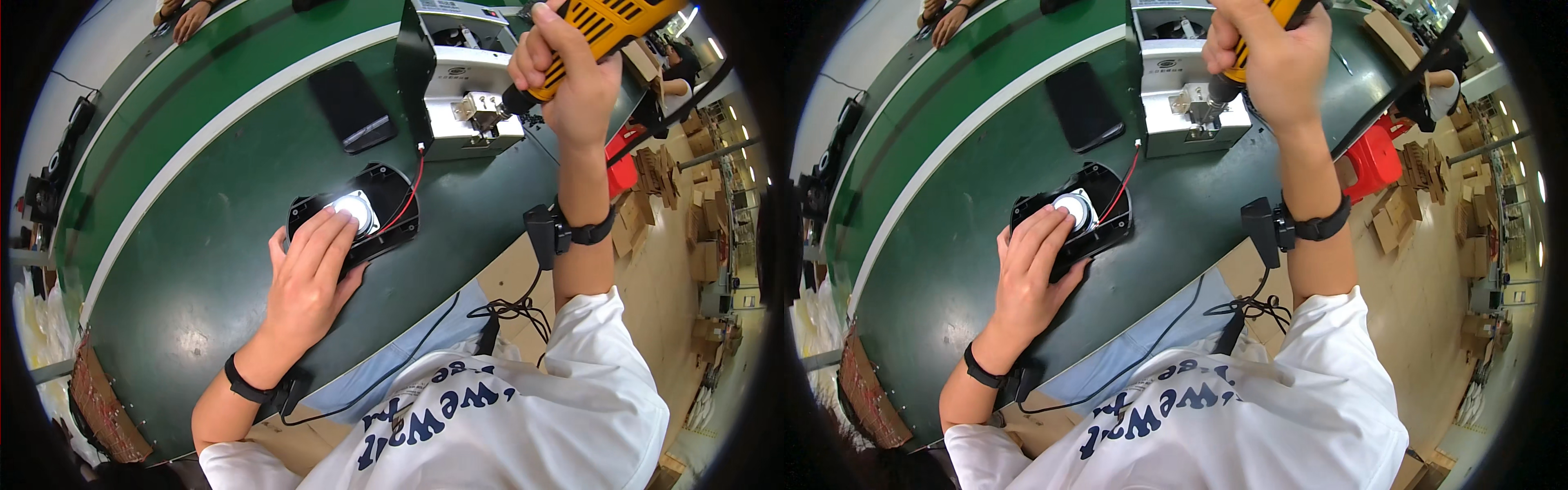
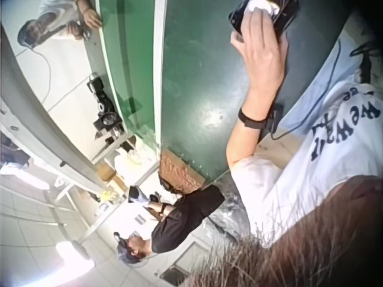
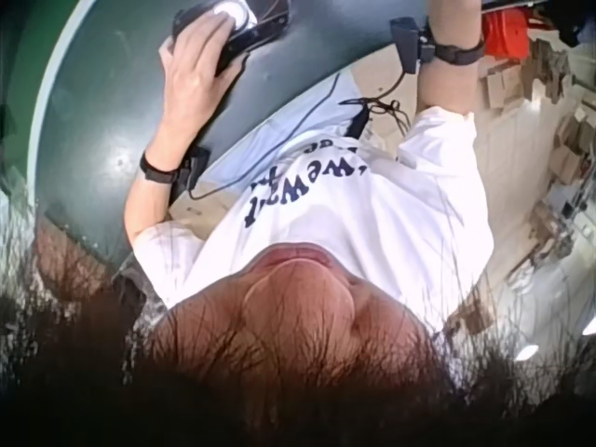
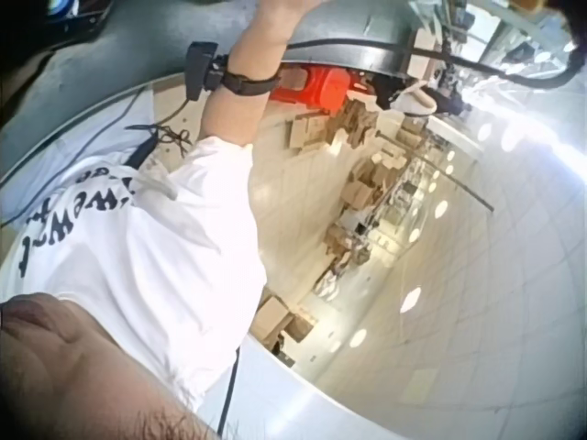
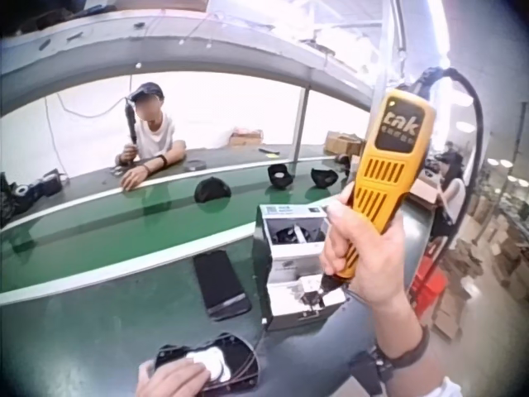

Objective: Assemble a small electronic device using an electric screwdriver.

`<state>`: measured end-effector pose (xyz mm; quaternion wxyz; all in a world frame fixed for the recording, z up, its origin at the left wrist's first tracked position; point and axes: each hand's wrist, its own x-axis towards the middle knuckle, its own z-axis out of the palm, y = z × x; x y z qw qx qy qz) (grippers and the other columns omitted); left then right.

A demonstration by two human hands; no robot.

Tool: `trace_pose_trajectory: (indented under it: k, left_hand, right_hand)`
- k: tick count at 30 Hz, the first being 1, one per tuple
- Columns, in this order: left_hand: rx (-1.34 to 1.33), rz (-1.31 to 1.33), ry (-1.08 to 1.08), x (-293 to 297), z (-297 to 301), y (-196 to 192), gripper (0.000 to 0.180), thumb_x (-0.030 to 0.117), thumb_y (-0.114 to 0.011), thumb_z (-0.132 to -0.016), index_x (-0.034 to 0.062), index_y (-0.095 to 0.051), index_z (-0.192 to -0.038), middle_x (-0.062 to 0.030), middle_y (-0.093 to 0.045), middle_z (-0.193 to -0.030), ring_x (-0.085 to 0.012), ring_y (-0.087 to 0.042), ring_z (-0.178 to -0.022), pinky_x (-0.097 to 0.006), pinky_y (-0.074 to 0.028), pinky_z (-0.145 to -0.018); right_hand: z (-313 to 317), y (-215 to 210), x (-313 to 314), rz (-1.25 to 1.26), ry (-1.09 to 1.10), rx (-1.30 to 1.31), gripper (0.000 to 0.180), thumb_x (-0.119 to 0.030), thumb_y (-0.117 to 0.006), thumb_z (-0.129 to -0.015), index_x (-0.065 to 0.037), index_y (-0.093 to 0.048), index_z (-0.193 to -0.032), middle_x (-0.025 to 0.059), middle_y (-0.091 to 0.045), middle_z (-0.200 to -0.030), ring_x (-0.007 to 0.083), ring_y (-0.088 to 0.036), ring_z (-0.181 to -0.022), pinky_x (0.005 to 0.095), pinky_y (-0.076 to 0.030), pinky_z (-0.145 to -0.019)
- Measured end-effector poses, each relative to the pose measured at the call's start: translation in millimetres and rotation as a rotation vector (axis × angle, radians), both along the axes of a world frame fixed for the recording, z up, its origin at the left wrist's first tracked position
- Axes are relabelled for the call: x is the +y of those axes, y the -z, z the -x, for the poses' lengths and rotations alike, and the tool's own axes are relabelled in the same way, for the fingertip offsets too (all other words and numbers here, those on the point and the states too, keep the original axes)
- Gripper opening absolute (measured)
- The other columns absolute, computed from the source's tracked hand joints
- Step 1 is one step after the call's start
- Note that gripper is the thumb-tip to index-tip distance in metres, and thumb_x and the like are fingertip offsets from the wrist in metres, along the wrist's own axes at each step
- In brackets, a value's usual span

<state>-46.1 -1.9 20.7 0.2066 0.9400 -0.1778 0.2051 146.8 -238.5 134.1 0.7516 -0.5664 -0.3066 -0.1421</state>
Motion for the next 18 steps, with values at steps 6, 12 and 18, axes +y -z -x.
trace_pose_trajectory:
  k: [6, 12, 18]
  left_hand:
    - [0.027, 0.011, -0.007, 3.8, 0.1, 0.8, 0.065, 0.004, -0.086, -0.065, 0.0025, -0.062, -0.125, -0.011, -0.061, -0.128, -0.031, -0.059, -0.122, -0.049, -0.039, -0.099]
    - [0.002, 0.007, 0.025, 6.5, 2.8, 1.8, 0.059, 0.009, -0.084, -0.069, 0.0012, -0.063, -0.124, -0.0117, -0.06, -0.129, -0.0289, -0.059, -0.123, -0.055, -0.039, -0.094]
    - [-0.143, -0.15, -0.01, 4.0, 1.4, 16.0, 0.043, 0.014, -0.076, -0.078, -0.0003, -0.067, -0.118, -0.0116, -0.062, -0.127, -0.0244, -0.061, -0.12, -0.052, -0.043, -0.088]
  right_hand:
    - [3.1, 3.8, 2.8, 0.103, -0.276, 0.031, 0.03, -0.02, -0.044, -0.103, -0.006, -0.046, -0.076, 0.0005, -0.04, -0.067, 0.01, -0.042, -0.054, 0.0278, -0.039, -0.051]
    - [32.2, -33.1, 44.1, 0.149, -0.74, -0.138, 0.034, -0.029, -0.031, -0.107, -0.01, -0.046, -0.083, -0.0002, -0.041, -0.074, 0.0106, -0.04, -0.062, 0.0255, -0.039, -0.062]
    - [60.9, 4.6, 107.8, -0.004, -0.666, -0.038, 0.036, -0.029, -0.037, -0.107, -0.009, -0.044, -0.135, -0.0001, -0.044, -0.073, 0.0107, -0.036, -0.055, 0.0279, -0.037, -0.052]
